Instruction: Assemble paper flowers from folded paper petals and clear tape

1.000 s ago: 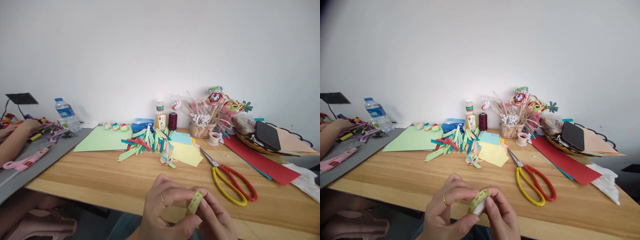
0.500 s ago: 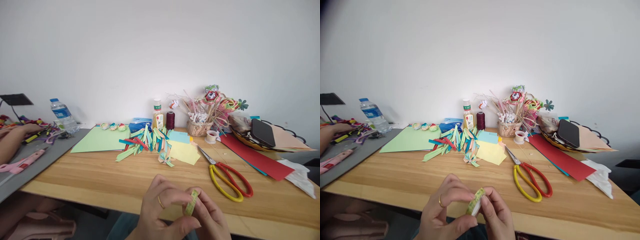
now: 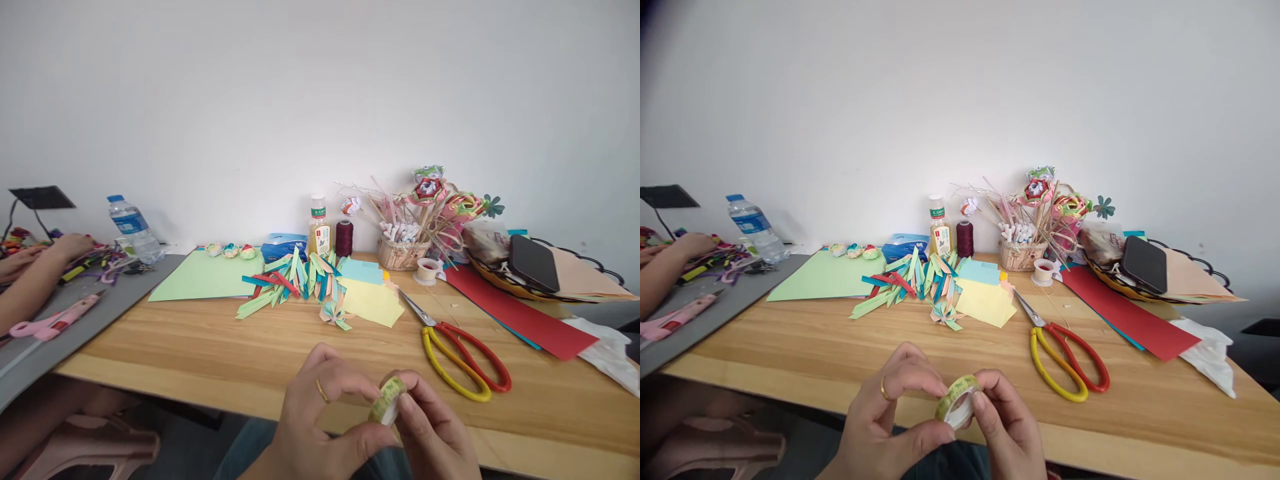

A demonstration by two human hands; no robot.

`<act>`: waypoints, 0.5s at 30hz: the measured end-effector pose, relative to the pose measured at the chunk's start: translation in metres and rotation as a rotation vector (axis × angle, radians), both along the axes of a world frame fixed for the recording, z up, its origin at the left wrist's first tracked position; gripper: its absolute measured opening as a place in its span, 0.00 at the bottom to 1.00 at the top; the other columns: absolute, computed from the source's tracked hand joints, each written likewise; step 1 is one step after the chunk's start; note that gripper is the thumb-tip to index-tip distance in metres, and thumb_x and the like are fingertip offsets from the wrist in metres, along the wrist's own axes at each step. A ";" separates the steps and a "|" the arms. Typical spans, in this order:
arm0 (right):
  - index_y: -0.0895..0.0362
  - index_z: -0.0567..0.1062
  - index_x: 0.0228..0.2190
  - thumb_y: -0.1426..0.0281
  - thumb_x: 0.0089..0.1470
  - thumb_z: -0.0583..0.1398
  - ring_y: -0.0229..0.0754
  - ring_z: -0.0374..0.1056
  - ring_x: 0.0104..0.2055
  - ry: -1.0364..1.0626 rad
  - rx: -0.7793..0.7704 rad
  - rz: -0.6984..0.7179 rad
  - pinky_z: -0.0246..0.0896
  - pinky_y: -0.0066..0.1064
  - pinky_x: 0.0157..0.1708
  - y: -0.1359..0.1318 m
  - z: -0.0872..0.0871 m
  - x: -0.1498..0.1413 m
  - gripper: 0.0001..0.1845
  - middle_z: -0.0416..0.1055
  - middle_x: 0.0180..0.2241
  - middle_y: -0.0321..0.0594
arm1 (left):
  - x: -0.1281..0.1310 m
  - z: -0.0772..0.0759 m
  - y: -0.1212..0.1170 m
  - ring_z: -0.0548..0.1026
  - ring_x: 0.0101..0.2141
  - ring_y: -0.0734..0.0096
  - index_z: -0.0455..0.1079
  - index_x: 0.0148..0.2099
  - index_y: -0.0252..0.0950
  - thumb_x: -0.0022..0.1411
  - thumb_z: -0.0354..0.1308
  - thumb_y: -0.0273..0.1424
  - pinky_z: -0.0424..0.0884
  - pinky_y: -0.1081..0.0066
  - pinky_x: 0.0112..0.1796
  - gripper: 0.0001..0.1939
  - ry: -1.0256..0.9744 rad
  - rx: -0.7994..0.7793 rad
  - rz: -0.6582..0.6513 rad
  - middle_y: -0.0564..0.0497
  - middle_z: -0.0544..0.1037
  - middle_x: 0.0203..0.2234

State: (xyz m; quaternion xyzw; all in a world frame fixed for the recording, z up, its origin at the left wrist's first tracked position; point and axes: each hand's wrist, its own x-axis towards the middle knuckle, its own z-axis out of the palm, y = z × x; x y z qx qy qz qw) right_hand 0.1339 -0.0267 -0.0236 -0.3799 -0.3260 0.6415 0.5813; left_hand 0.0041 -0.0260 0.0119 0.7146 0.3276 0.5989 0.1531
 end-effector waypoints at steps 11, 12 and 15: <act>0.56 0.75 0.21 0.58 0.39 0.68 0.36 0.58 0.23 -0.046 0.030 0.000 0.56 0.24 0.24 0.001 -0.001 0.003 0.14 0.65 0.19 0.33 | 0.000 -0.005 0.000 0.71 0.23 0.74 0.68 0.29 0.35 0.55 0.60 0.33 0.66 0.72 0.28 0.07 -0.042 -0.017 -0.033 0.51 0.76 0.21; 0.56 0.75 0.22 0.58 0.39 0.68 0.36 0.58 0.23 -0.045 0.029 -0.004 0.56 0.23 0.24 0.001 -0.002 0.003 0.14 0.65 0.19 0.34 | 0.000 -0.006 0.000 0.71 0.24 0.74 0.68 0.29 0.35 0.55 0.60 0.33 0.66 0.72 0.28 0.08 -0.050 -0.023 -0.028 0.51 0.76 0.21; 0.56 0.75 0.22 0.58 0.38 0.68 0.35 0.57 0.24 -0.045 0.027 -0.016 0.55 0.23 0.24 0.000 -0.004 0.004 0.15 0.65 0.19 0.34 | 0.000 -0.007 -0.001 0.69 0.25 0.73 0.69 0.32 0.36 0.56 0.60 0.34 0.67 0.73 0.27 0.07 -0.090 -0.052 0.007 0.51 0.75 0.21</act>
